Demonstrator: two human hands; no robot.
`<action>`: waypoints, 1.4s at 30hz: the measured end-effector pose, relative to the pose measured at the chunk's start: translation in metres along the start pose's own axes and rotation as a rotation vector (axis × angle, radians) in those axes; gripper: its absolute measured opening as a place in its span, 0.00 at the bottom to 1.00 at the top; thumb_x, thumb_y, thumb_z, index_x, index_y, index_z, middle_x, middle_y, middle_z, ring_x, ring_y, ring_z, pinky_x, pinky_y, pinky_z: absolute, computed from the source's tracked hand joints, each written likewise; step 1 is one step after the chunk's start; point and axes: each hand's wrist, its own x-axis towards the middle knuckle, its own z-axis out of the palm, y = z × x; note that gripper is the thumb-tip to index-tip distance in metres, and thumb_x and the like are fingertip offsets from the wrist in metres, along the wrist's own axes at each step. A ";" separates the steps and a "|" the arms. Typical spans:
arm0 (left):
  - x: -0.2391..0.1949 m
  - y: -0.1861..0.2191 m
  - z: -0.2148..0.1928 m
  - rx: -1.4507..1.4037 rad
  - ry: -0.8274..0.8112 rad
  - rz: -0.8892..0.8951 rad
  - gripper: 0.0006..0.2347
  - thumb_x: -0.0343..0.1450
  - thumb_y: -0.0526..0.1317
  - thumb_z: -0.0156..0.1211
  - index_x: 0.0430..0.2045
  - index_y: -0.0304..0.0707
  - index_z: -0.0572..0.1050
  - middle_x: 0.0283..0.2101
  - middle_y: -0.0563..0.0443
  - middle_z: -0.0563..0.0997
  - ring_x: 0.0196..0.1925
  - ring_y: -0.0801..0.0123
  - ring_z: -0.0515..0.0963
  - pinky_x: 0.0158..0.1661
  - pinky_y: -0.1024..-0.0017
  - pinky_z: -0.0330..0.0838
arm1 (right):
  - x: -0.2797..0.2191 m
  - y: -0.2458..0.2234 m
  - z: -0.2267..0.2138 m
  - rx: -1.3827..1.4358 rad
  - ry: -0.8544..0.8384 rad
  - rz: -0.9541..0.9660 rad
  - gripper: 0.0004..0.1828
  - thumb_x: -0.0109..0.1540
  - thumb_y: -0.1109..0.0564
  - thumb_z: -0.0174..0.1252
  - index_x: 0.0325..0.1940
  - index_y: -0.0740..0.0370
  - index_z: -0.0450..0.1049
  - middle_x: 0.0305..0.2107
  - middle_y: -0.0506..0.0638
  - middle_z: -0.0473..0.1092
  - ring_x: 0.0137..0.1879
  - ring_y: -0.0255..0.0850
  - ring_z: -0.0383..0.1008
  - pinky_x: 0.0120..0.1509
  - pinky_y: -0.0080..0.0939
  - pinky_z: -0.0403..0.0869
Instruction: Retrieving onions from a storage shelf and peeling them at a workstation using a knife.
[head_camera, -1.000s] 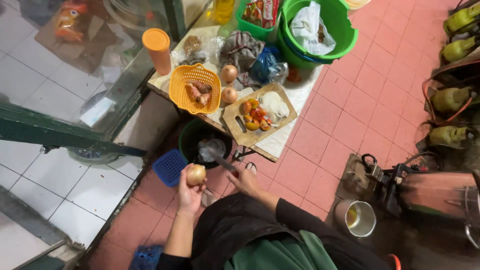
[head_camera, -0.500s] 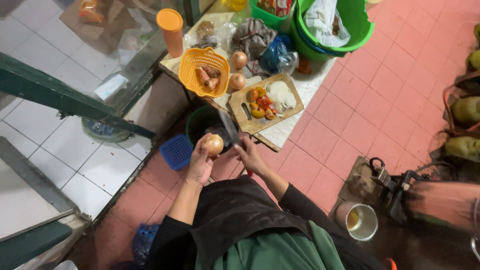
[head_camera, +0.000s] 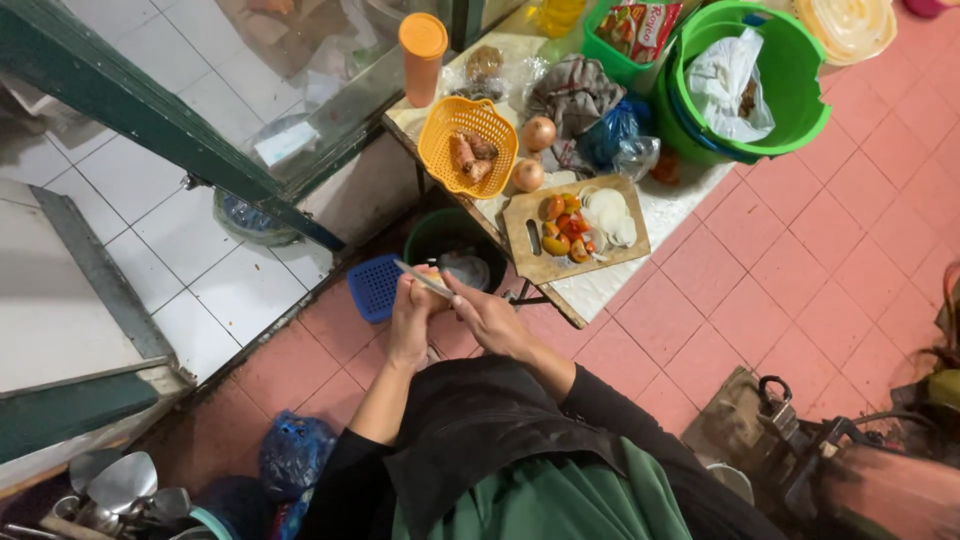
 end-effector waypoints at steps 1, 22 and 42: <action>0.004 -0.007 0.000 0.001 -0.001 0.001 0.31 0.71 0.65 0.53 0.58 0.39 0.65 0.58 0.52 0.73 0.57 0.70 0.77 0.55 0.71 0.75 | 0.002 0.001 -0.001 0.001 0.001 -0.001 0.28 0.73 0.47 0.44 0.79 0.49 0.55 0.36 0.59 0.77 0.41 0.52 0.81 0.47 0.49 0.75; 0.030 -0.029 -0.008 0.379 0.322 0.187 0.20 0.81 0.51 0.41 0.40 0.32 0.77 0.40 0.51 0.80 0.41 0.69 0.79 0.44 0.71 0.74 | 0.013 0.010 0.050 -0.079 0.175 0.020 0.21 0.72 0.45 0.46 0.66 0.56 0.60 0.37 0.65 0.77 0.43 0.65 0.77 0.43 0.59 0.74; -0.008 -0.084 -0.095 -0.214 -0.114 -0.388 0.22 0.67 0.45 0.69 0.52 0.40 0.69 0.52 0.53 0.76 0.53 0.69 0.77 0.52 0.69 0.76 | -0.002 0.069 0.101 0.707 0.027 0.189 0.16 0.75 0.47 0.39 0.57 0.59 0.66 0.23 0.44 0.63 0.27 0.31 0.65 0.33 0.33 0.68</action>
